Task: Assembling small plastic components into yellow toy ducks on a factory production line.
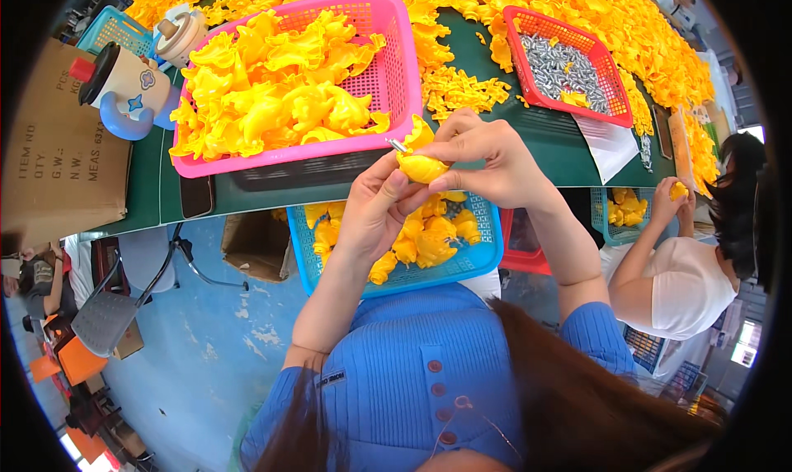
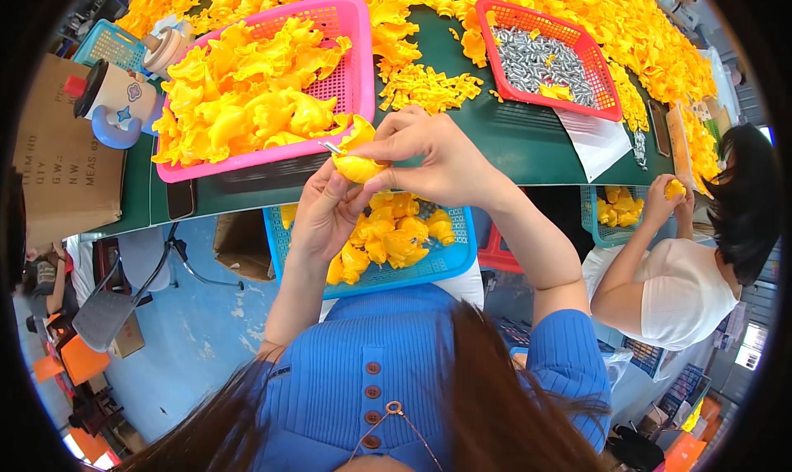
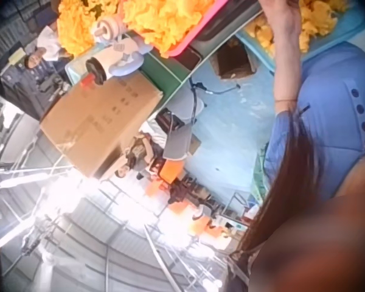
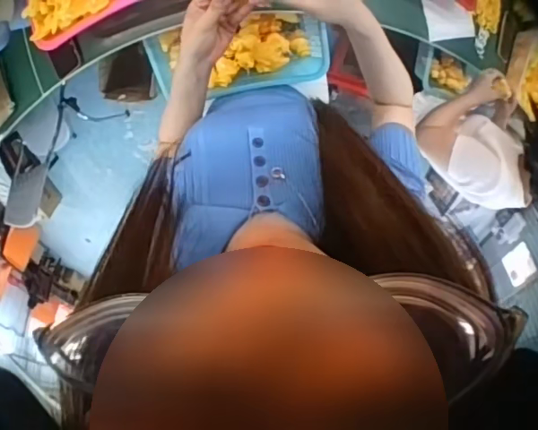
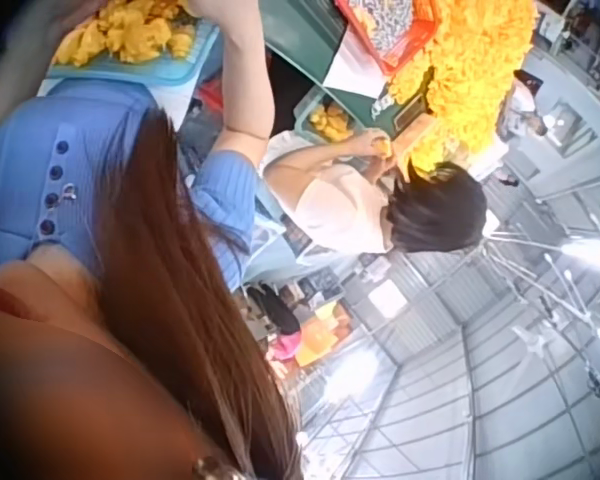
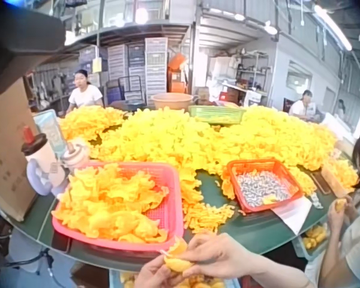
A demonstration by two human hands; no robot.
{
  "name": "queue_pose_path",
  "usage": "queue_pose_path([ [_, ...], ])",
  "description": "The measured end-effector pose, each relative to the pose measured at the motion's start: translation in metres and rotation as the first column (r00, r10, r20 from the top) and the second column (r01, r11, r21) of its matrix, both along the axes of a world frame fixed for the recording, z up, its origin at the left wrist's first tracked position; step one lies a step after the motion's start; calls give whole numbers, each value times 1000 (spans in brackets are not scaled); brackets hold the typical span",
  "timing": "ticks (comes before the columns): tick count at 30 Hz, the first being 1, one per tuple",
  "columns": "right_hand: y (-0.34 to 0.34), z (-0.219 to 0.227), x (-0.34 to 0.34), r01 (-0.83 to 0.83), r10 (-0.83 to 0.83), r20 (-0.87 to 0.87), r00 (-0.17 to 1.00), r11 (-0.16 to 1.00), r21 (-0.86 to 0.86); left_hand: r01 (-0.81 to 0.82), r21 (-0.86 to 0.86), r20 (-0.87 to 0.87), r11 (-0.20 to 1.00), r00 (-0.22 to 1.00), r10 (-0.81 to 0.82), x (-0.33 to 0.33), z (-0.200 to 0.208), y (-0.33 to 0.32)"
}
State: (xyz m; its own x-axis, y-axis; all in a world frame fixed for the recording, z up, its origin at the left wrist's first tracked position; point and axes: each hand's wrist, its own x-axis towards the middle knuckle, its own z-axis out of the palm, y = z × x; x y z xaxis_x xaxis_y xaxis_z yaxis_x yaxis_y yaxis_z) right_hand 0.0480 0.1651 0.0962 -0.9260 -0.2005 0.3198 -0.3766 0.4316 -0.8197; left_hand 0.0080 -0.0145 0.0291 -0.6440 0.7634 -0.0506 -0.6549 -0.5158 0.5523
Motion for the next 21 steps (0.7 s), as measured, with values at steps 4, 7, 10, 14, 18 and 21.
queue_pose_path([
  [4, 7, -3, 1, -35, 36, 48, 998, 999, -25, 86, -15, -10, 996, 996, -86, -8, -2, -2],
  [7, 8, -9, 2, -55, 81, 133, 988, 980, -191, 139, -23, -73, 990, 987, -140, -11, -3, -3],
  [10, 10, -10, 2, -52, 117, 181, 976, 944, -325, 155, -17, -64, 988, 986, -156, -13, -1, -1],
  [14, 11, -8, 3, -42, 108, 197, 974, 948, -315, 173, 13, -74, 985, 982, -172, -17, -9, 0],
  [18, 14, -4, 3, -46, 94, 178, 980, 966, -253, 207, 63, -6, 976, 978, -207, -14, -6, 3],
  [21, 15, -2, 4, -33, 77, 186, 980, 974, -226, 195, 78, 41, 978, 979, -199, -13, -2, 5],
])
